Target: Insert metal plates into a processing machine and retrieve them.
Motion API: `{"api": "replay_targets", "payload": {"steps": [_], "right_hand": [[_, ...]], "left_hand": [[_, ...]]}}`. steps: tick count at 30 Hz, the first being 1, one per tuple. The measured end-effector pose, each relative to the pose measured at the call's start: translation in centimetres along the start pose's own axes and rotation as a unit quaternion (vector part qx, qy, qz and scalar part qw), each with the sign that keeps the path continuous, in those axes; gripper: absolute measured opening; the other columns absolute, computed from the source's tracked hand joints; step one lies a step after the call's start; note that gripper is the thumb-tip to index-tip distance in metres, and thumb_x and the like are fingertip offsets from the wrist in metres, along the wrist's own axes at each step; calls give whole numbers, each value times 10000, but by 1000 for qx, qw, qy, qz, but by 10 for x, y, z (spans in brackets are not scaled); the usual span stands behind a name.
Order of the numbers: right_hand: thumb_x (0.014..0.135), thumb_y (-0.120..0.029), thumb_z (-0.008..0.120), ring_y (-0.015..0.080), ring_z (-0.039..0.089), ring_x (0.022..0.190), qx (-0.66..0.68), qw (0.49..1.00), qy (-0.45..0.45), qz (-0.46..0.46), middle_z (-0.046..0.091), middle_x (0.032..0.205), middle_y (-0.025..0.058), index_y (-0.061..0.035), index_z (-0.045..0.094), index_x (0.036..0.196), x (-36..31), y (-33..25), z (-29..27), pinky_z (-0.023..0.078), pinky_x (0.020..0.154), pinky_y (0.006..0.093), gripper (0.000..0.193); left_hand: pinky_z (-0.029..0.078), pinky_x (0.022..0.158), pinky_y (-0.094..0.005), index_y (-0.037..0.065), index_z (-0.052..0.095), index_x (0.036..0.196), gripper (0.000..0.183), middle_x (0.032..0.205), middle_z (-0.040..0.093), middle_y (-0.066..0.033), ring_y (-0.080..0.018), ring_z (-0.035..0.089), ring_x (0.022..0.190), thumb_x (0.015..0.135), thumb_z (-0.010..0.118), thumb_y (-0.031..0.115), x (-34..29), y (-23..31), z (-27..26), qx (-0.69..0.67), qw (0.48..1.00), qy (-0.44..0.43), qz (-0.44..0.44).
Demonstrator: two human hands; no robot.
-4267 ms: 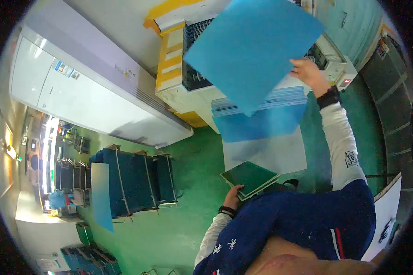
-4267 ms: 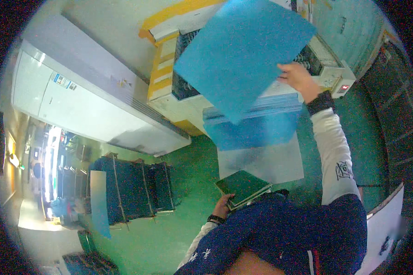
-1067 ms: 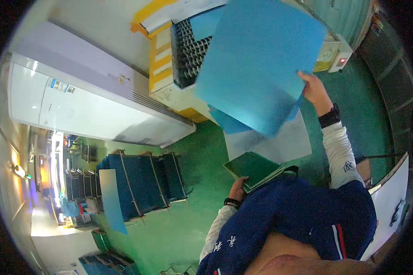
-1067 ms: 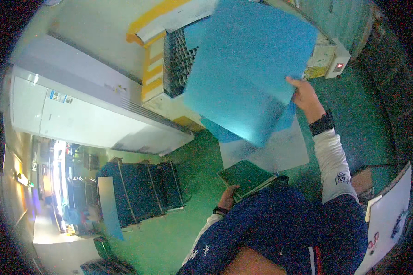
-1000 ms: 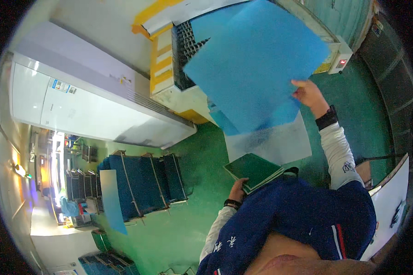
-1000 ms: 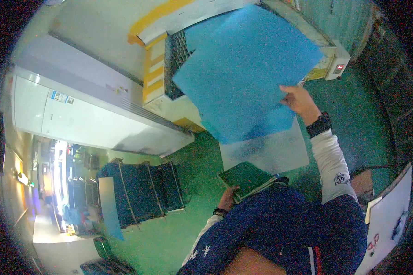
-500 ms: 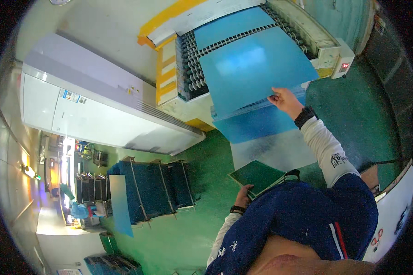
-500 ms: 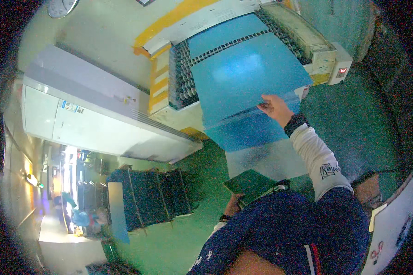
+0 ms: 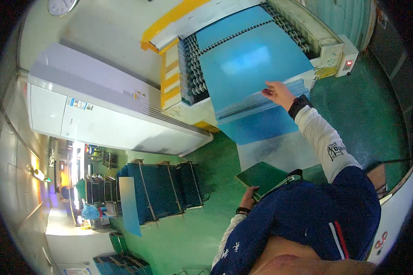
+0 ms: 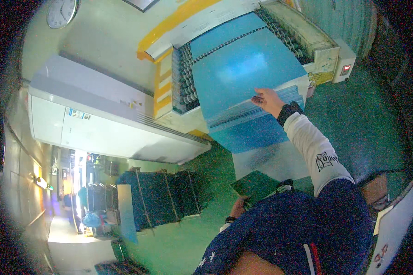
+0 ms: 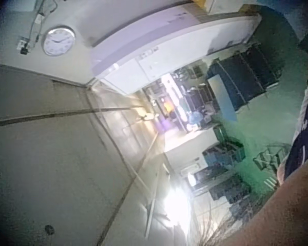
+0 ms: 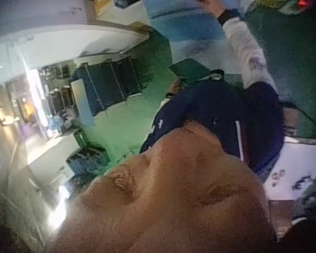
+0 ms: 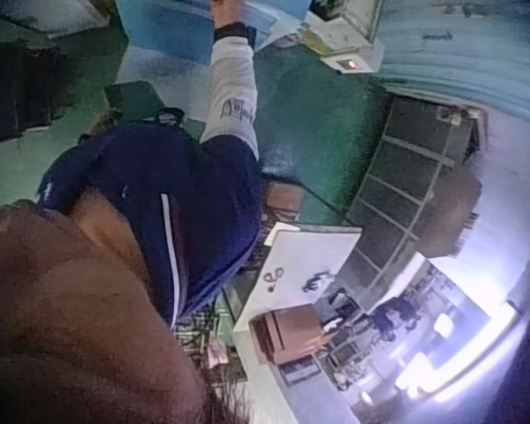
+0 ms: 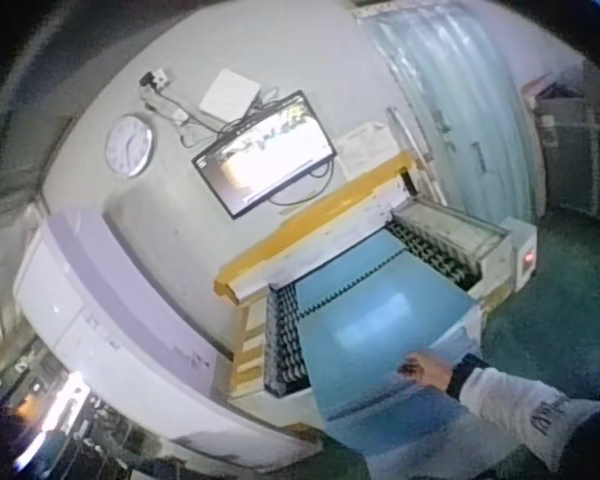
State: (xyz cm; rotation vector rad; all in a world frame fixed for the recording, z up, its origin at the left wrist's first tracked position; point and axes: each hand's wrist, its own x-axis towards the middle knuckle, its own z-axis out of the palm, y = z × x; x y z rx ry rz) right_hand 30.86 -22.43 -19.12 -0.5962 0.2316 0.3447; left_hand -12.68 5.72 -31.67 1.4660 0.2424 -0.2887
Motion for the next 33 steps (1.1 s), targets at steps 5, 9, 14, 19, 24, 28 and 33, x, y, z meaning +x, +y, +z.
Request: {"api": "replay_targets", "payload": {"steps": [5, 9, 14, 19, 24, 28, 33], "right_hand": [[877, -139, 643, 300, 590, 936, -18, 999, 36, 7, 550, 1049, 163, -24, 498, 1066, -5, -6, 2, 533, 833, 399, 264], [880, -160, 644, 323, 600, 921, -3, 997, 76, 6, 530, 1030, 182, 1, 467, 1083, 6, -1, 6, 542, 832, 426, 314], [896, -231, 632, 301, 622, 909, -24, 1000, -10, -11, 576, 999, 184, -15, 490, 1081, 4, 6, 11, 540, 849, 407, 319], [878, -348, 659, 232, 622, 928, -174, 983, -48, 20, 623, 1015, 123, -25, 581, 1081, -12, 2, 7, 523, 829, 376, 389], [828, -272, 680, 274, 630, 904, -694, 712, -5, -109, 658, 955, 110, -74, 638, 1038, -39, 43, -1, 508, 806, 392, 292], [775, -142, 650, 344, 548, 1056, -805, 514, -54, -293, 603, 1105, 150, -46, 619, 1102, -79, 65, -3, 445, 898, 454, 342], [732, -68, 620, 349, 475, 1172, -839, 429, -68, -327, 531, 1248, 152, -3, 580, 1159, -99, 76, -10, 402, 965, 460, 434]], "left_hand": [[509, 878, -356, 45, 552, 1155, 298, 1124, 630, -81, -216, 605, 1011, 871, 619, 104, -3, 28, 10, -13, 994, -34, -101], [511, 854, -356, 70, 585, 1108, 260, 1068, 652, -88, -229, 619, 983, 867, 629, 159, 18, -28, -18, -329, 880, 13, -341], [483, 849, -329, 82, 573, 1131, 338, 1033, 607, -95, -233, 589, 971, 812, 601, -27, 1, -78, -40, -1, 986, -1, -164], [499, 802, -333, 64, 578, 1106, 284, 1022, 617, -98, -227, 609, 926, 825, 602, 31, -15, 42, 12, 126, 992, -24, -2], [508, 751, -334, 48, 599, 1021, 226, 962, 610, -76, -199, 603, 879, 848, 626, 191, 1, 56, 16, -280, 901, 86, -320], [512, 749, -343, 64, 598, 1005, 232, 925, 610, -64, -213, 608, 843, 822, 662, 193, -8, 0, -5, -97, 983, 20, -156], [450, 946, -336, 89, 494, 1269, 525, 1198, 557, -94, -229, 542, 1091, 786, 615, -77, -10, 23, -4, -7, 993, -76, -93]]}}
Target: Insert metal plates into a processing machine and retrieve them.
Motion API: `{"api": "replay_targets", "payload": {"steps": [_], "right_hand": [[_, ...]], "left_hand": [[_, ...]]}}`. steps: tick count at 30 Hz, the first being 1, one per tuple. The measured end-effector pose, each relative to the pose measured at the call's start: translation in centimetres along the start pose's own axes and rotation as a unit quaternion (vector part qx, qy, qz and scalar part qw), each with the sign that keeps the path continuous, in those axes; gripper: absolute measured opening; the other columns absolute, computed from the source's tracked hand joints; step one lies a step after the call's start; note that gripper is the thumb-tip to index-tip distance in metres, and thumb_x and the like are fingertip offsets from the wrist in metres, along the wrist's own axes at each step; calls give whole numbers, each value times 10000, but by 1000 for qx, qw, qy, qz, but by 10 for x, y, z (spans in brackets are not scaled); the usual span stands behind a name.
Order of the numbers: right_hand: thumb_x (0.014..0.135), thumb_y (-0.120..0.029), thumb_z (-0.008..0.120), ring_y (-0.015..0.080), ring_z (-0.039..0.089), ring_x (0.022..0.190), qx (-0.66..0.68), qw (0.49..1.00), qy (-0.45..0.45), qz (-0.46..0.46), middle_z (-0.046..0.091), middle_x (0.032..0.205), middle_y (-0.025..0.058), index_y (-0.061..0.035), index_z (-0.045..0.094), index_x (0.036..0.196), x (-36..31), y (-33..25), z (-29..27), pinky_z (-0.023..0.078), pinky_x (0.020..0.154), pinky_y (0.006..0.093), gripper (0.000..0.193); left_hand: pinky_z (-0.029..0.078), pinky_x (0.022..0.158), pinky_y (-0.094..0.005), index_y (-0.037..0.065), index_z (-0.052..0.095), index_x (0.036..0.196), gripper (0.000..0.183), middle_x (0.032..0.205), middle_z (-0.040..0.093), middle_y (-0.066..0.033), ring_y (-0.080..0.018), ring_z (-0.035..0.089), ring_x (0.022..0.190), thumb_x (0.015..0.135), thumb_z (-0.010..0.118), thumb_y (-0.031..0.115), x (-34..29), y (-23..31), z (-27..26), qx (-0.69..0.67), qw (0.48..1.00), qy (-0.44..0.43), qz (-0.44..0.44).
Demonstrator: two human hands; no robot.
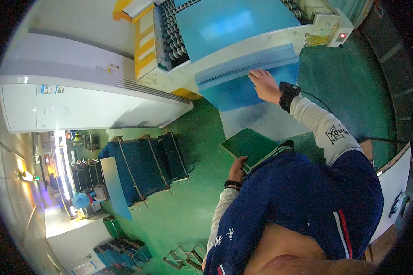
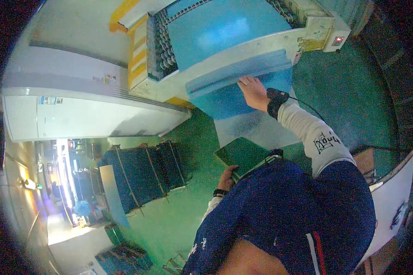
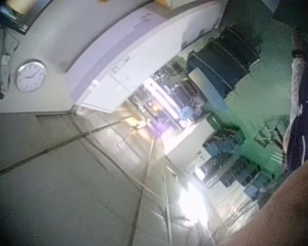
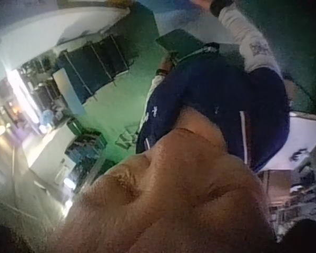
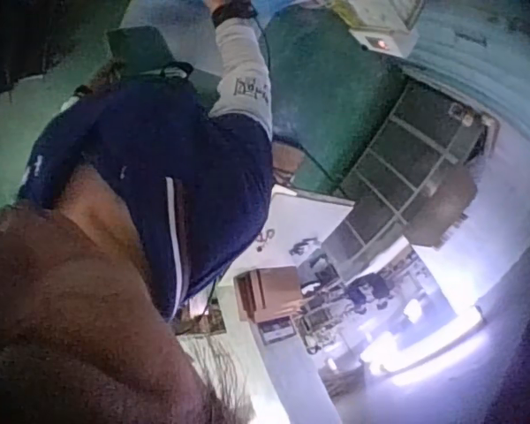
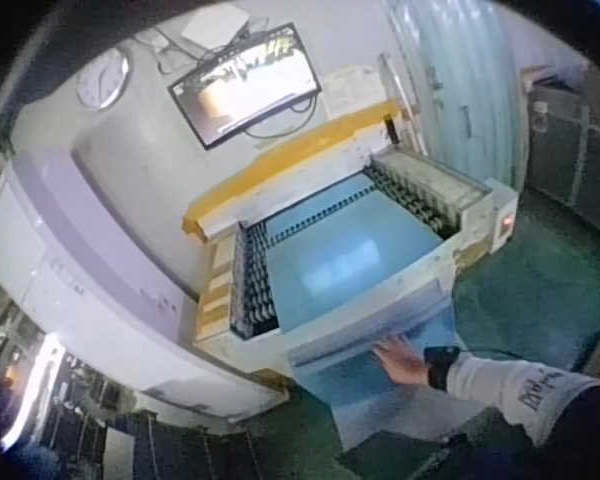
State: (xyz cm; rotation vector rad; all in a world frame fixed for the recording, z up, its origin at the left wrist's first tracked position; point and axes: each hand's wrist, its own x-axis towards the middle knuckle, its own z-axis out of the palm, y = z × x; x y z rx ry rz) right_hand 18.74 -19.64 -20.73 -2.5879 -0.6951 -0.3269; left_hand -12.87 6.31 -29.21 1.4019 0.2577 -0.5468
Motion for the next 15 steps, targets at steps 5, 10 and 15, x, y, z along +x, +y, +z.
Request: {"api": "replay_targets", "payload": {"steps": [5, 10, 15], "right_hand": [[734, -47, 584, 355, 358, 1326, -85, 995, 3, -46, 394, 1421, 187, 29, 526, 1226, -16, 0, 15, 329, 1066, 462, 501], [733, -5, 582, 366, 269, 1384, -67, 997, -20, -38, 285, 1488, 204, 48, 500, 1257, -25, -3, 18, 299, 1088, 480, 533], [709, 30, 605, 375, 215, 1411, -34, 998, -23, -42, 225, 1517, 214, 48, 491, 1276, -24, -17, 14, 277, 1099, 487, 579]], "left_hand": [[446, 949, -343, 86, 505, 1255, 496, 1173, 575, -98, -224, 549, 1081, 797, 625, -64, 1, -4, -3, -51, 998, -2, -23], [455, 936, -345, 73, 539, 1211, 405, 1145, 590, -97, -211, 562, 1057, 828, 614, -39, 6, -1, -4, -183, 968, 45, -168], [434, 963, -347, 74, 549, 1206, 418, 1162, 588, -94, -217, 552, 1099, 812, 616, -50, 7, -32, -20, -170, 985, 12, -37]]}}
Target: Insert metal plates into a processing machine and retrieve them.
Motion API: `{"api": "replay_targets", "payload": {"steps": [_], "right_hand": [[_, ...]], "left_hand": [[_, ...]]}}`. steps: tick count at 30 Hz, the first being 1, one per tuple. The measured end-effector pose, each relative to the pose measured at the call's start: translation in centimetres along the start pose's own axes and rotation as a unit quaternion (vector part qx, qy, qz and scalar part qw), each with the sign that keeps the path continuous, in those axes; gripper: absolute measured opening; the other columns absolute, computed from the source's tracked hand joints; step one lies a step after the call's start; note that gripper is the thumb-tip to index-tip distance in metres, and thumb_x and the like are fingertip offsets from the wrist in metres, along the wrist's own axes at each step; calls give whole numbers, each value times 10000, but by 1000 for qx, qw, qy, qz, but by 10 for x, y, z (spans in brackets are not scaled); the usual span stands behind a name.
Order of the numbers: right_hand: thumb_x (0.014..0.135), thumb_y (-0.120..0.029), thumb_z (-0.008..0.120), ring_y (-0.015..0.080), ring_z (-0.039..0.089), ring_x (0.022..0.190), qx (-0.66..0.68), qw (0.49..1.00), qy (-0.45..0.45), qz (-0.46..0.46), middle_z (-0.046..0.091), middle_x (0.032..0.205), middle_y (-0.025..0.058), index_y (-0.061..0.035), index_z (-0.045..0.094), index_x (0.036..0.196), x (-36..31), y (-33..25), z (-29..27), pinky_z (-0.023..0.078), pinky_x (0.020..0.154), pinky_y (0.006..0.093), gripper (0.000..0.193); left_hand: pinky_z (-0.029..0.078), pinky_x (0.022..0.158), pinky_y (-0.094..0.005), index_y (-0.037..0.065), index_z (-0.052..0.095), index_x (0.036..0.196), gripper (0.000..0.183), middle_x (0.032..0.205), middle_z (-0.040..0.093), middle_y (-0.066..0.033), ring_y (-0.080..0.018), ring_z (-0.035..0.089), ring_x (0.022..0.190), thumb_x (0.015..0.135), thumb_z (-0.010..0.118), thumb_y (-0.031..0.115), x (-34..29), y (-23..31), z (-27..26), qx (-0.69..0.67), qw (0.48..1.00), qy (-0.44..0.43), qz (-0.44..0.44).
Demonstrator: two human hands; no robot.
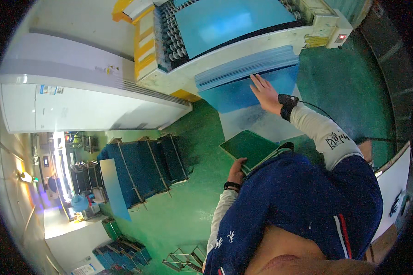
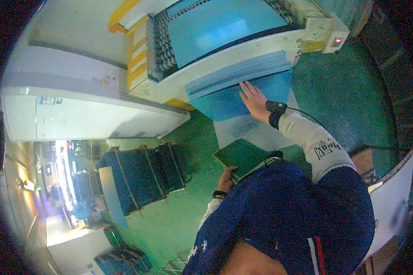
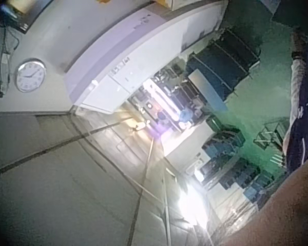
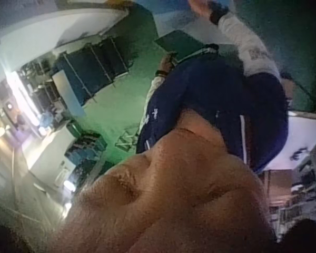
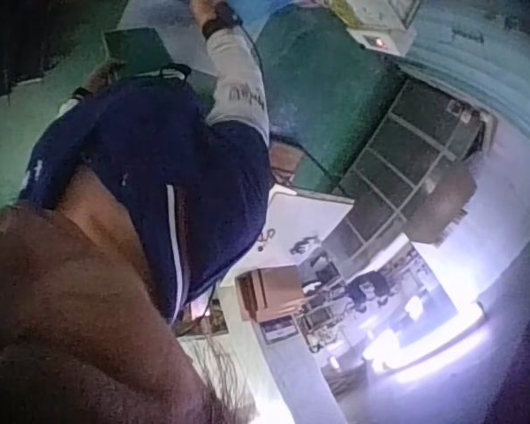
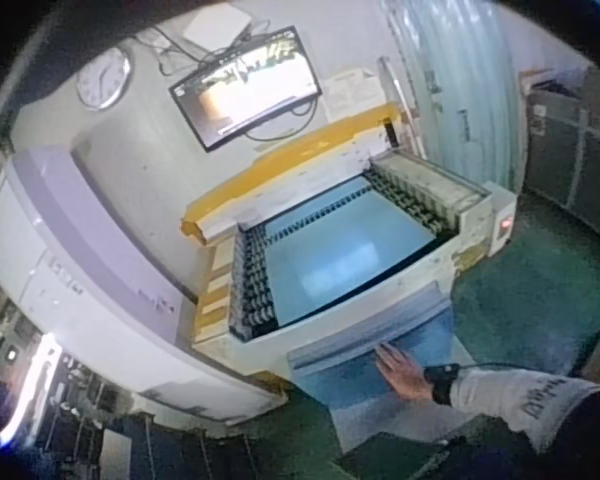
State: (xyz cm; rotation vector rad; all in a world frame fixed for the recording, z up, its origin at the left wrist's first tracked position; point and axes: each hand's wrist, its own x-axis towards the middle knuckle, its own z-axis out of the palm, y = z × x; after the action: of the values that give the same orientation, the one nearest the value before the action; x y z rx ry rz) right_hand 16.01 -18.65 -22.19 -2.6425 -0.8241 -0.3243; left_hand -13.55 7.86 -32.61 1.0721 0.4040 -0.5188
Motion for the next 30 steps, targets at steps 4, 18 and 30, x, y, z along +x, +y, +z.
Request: {"api": "replay_targets", "payload": {"steps": [4, 18, 30], "right_hand": [[711, -14, 592, 379, 405, 1230, -8, 1000, -11, 17, 449, 1269, 191, 3, 548, 1183, -4, -13, -25, 346, 1010, 511, 474], [732, -96, 609, 369, 592, 830, 63, 986, -145, 60, 586, 832, 152, -59, 606, 784, -58, -5, 32, 480, 663, 498, 63], [742, -149, 629, 386, 582, 813, 68, 988, -126, 54, 585, 845, 149, -77, 583, 761, -39, -14, 31, 460, 643, 516, 88]], "left_hand": [[425, 978, -341, 78, 550, 1208, 437, 1165, 590, -95, -222, 549, 1116, 796, 614, -52, -15, 36, 36, 51, 999, -6, 13], [445, 899, -305, 93, 539, 1200, 439, 1123, 586, -108, -223, 572, 1019, 799, 555, -87, 21, 19, 45, -187, 950, 150, -200], [567, 757, -394, 17, 565, 1075, 246, 983, 660, -94, -261, 669, 828, 862, 628, 122, 26, 44, 55, -233, 952, 154, -126]]}}
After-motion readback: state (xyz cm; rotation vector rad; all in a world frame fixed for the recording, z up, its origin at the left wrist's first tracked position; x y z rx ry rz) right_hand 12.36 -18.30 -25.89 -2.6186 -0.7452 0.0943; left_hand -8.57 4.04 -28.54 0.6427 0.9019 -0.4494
